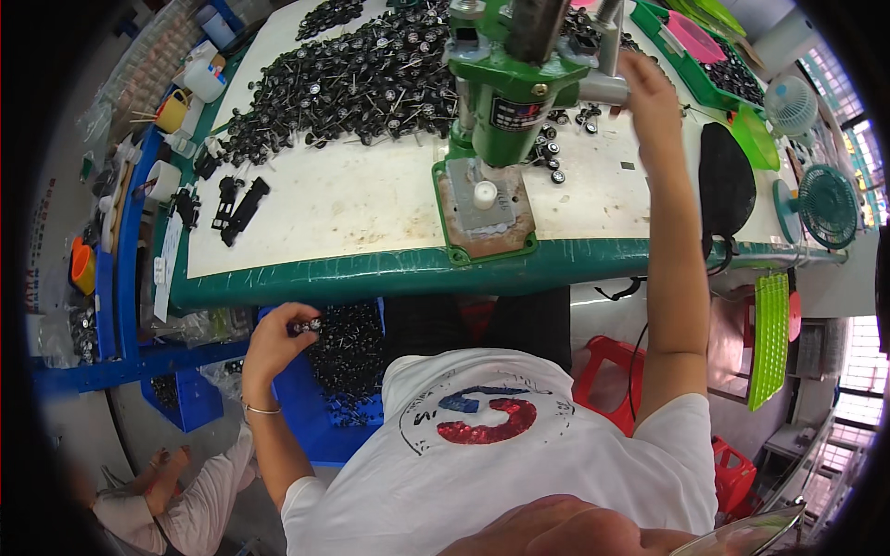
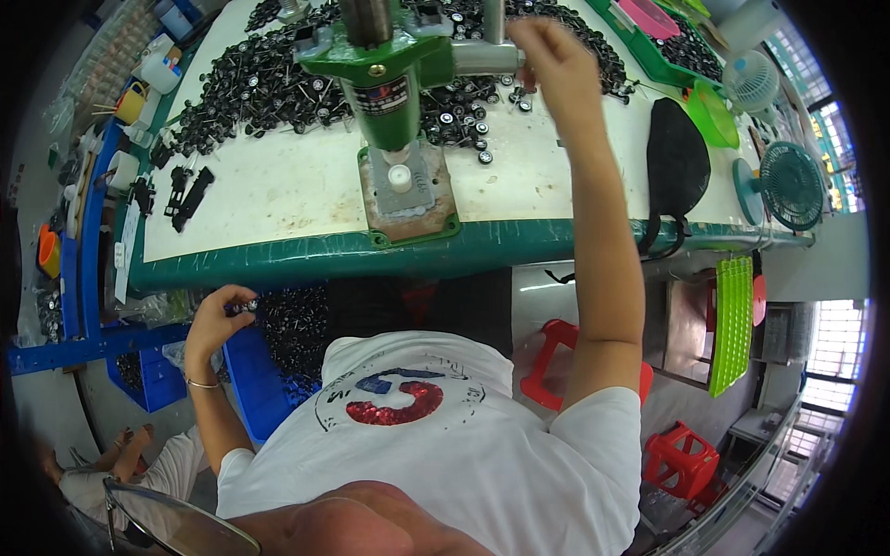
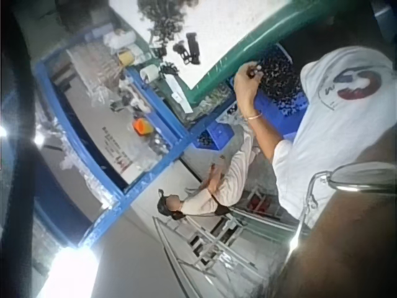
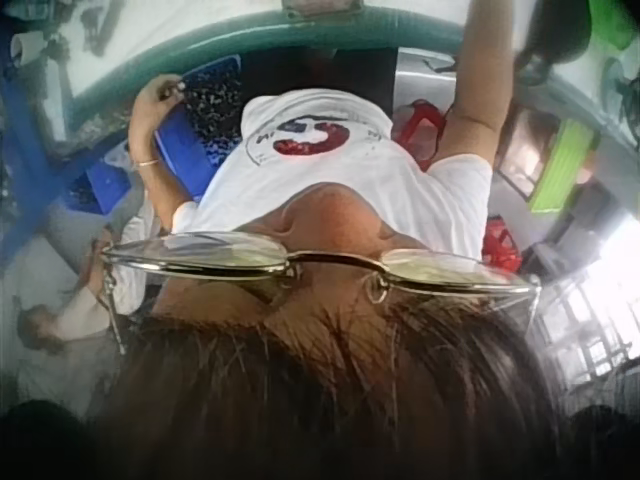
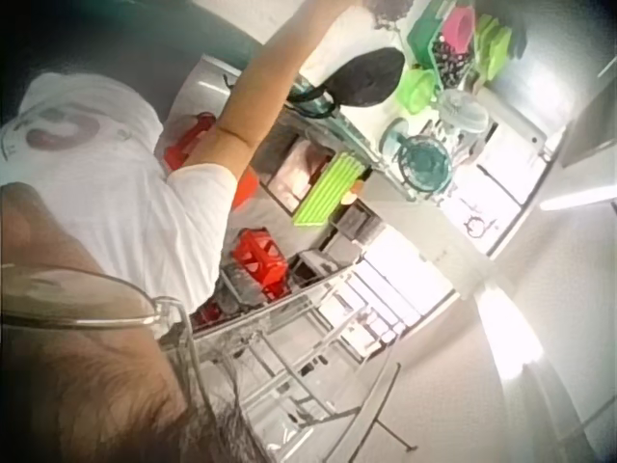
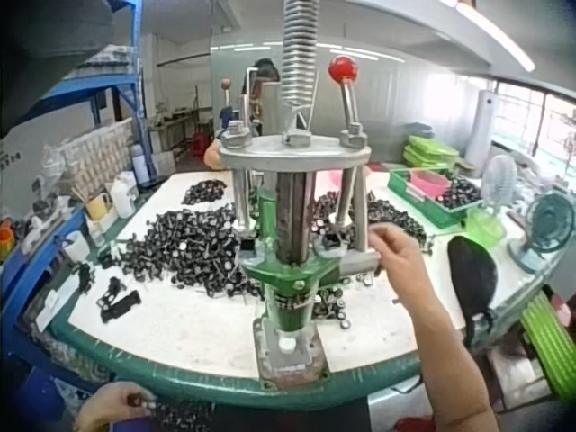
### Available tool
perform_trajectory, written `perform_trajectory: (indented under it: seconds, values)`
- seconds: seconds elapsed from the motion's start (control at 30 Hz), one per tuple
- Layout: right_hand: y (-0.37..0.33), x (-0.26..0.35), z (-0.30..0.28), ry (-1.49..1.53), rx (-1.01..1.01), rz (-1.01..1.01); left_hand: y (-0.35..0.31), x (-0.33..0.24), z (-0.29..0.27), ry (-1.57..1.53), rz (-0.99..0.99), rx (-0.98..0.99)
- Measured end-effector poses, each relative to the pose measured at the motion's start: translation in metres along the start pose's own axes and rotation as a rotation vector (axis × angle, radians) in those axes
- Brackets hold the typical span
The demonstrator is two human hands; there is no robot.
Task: The person assembles small plastic parts and metal components into assembled units using a manual press machine.
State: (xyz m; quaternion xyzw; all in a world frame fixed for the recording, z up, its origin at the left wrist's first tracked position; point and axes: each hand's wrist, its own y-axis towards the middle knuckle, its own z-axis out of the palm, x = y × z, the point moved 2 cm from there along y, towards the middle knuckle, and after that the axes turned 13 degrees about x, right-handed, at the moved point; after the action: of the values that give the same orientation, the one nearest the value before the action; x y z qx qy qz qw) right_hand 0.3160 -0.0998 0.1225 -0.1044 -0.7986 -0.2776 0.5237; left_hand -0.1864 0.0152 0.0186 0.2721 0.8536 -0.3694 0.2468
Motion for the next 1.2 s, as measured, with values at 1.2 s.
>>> perform_trajectory:
  seconds: [1.2]
  values:
    - [-0.105,-0.078,0.051,-0.648,0.079,0.048,0.117,-0.189,0.071,-0.986,0.616,0.062]
